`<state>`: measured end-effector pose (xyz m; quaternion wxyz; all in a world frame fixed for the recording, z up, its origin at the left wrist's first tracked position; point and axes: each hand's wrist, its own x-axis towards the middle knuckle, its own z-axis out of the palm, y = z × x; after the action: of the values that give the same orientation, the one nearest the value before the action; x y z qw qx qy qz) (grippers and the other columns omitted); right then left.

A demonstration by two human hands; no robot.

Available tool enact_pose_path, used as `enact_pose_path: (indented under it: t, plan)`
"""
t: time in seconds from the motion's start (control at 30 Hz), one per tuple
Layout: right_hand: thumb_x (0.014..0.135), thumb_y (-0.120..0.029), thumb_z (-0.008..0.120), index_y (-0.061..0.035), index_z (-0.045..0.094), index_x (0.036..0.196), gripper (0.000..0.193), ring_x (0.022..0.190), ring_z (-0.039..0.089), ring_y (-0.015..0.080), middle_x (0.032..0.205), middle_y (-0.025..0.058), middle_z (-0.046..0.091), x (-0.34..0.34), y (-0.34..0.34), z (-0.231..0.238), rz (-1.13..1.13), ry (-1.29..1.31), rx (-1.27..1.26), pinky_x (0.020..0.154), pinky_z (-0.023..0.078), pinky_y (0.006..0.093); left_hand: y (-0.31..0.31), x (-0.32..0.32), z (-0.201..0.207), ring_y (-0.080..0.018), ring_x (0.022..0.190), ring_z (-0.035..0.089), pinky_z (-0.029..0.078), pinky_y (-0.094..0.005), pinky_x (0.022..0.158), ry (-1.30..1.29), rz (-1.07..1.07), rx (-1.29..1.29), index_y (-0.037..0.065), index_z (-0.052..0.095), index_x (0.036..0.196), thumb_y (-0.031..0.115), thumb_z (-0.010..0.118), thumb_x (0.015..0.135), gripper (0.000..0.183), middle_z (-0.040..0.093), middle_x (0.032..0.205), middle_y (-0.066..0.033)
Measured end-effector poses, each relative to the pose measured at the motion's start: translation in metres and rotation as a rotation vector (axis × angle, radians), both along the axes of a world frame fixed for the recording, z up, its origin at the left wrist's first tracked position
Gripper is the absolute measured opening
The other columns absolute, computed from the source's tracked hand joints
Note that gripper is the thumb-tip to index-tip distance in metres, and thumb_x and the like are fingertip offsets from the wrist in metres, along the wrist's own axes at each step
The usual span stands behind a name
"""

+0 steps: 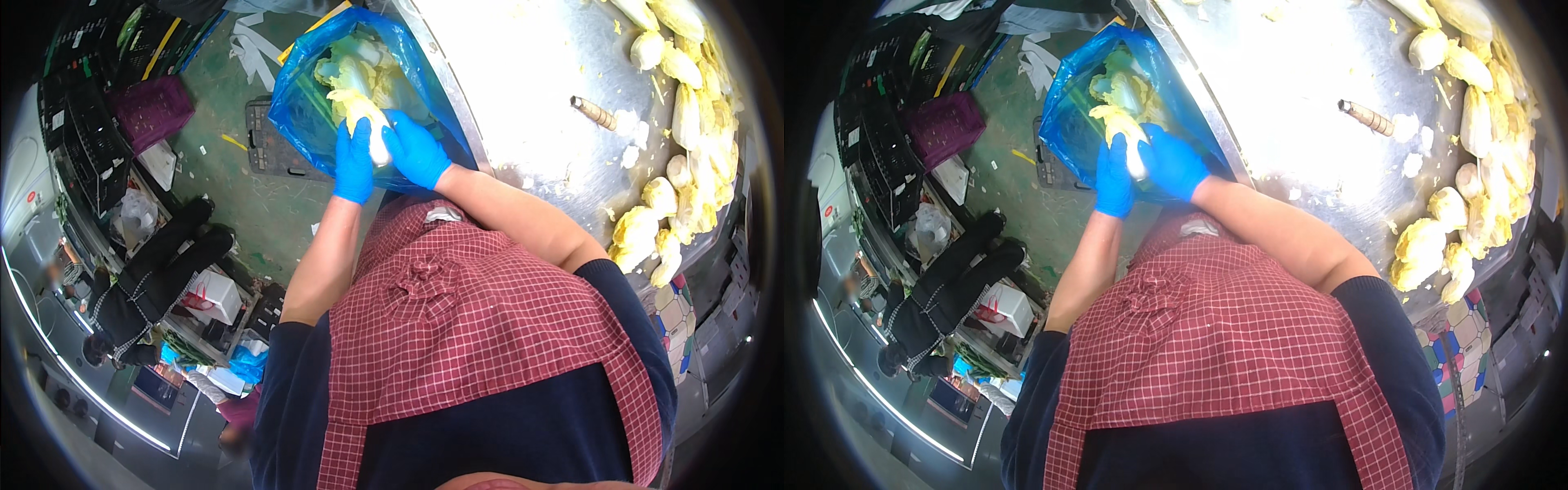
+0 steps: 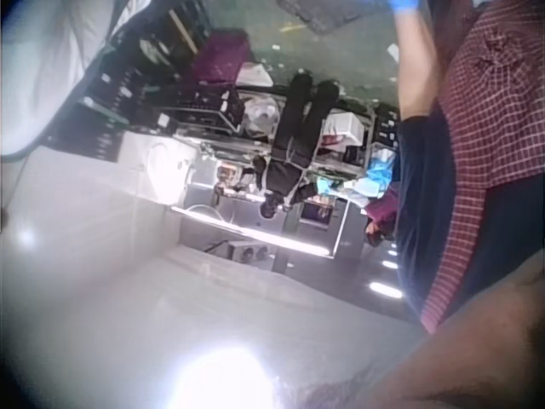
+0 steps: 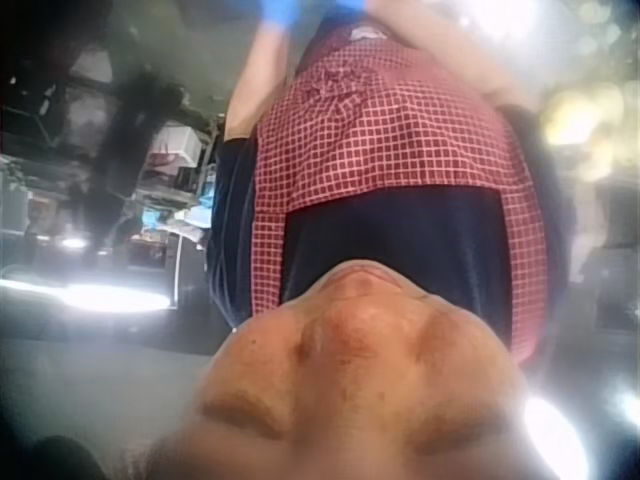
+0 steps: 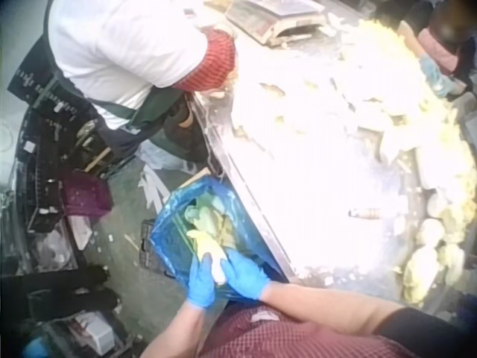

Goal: The person removes outer leaves from napa cabbage heads and places them into a blue bag. They then use a knife to trim the base of each head and place the trimmed pieces onto a metal table. The process is repeated for multiple cabbage heads.

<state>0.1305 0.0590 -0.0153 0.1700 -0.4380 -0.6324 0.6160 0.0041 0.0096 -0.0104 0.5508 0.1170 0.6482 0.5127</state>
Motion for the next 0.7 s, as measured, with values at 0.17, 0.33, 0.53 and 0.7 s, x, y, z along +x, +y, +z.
enact_pose_path:
  t: [0.17,0.33,0.53,0.7]
  plan:
    - [0.094,-0.025,0.041,0.0021,0.047,0.121,0.039,0.094,0.061,0.0394,0.107,0.0270,0.059,0.002,-0.001,0.002,-0.018,-0.037,0.192,0.079,0.049,0.0448,0.002,-0.002,0.004,-0.0208,0.109,0.054,0.045,-0.0325,0.092,-0.103,-0.022,0.022,-0.001,0.040,0.133,0.036,0.054,0.093,0.056,0.052,0.123,-0.0120]
    - [0.093,-0.019,0.046,-0.0006,0.045,0.123,0.036,0.089,0.062,0.0369,0.100,0.0265,0.060,0.001,0.008,0.013,-0.123,-0.022,-0.202,0.075,0.050,0.0402,0.001,-0.008,-0.001,-0.0213,0.106,0.055,0.046,-0.0336,0.090,-0.197,0.045,0.035,0.001,0.042,0.132,0.036,0.047,0.095,0.051,0.053,0.120,-0.0108]
    - [0.087,-0.016,0.049,-0.0013,0.048,0.122,0.038,0.095,0.060,0.0359,0.106,0.0253,0.059,0.002,0.005,0.003,-0.120,-0.061,-0.077,0.081,0.048,0.0413,0.017,0.004,0.002,-0.0206,0.104,0.054,0.046,-0.0322,0.089,0.345,-0.197,0.071,0.000,0.043,0.129,0.020,0.061,0.086,0.051,0.053,0.117,-0.0118]
    - [0.086,-0.015,0.055,0.0029,0.047,0.121,0.040,0.087,0.063,0.0331,0.101,0.0248,0.061,0.000,0.003,-0.013,-0.209,-0.117,-0.023,0.075,0.049,0.0395,0.015,0.005,0.016,-0.0215,0.109,0.053,0.046,-0.0326,0.090,0.090,-0.058,0.012,-0.001,0.041,0.131,0.018,0.063,0.083,0.056,0.052,0.121,-0.0118]
